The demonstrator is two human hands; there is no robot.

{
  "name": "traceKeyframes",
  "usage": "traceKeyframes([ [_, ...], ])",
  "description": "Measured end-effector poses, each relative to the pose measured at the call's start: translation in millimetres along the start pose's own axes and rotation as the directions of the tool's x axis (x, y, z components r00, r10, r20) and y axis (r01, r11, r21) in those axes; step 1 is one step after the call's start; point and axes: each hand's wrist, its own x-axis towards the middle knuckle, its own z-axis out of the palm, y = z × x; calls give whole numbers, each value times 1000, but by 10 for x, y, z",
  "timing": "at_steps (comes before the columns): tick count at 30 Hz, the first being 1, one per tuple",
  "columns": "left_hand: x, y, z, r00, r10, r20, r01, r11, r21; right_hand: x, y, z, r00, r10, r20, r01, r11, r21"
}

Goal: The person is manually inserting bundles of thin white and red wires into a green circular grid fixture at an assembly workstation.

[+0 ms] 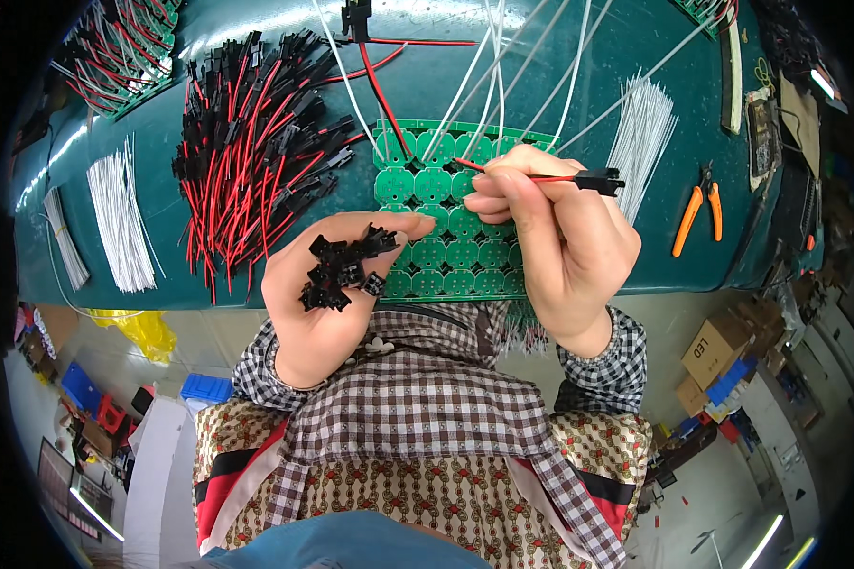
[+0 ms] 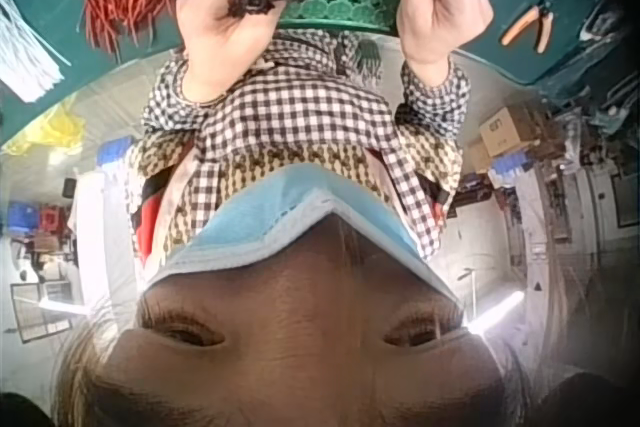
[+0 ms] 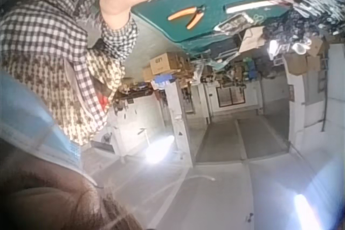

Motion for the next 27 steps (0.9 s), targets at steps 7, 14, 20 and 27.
traceKeyframes([
  [7, 1, 2, -9, 1000, -16, 3, 16, 1000, -3, 20, -18, -2, 997, 73, -2, -73, 997, 30],
  [14, -5, -6, -9, 1000, -6, 2, 6, 1000, 15, -7, 24, -31, 994, 110, 13, -111, 982, 153],
  [20, -2, -14, -6, 1000, 1, -3, -1, 1000, 24, 10, -30, -13, 984, 178, 5, -177, 972, 158],
  [27, -6, -26, -6, 1000, 9, -4, -9, 1000, 24, 66, -101, -19, 942, 335, 21, -331, 917, 224],
])
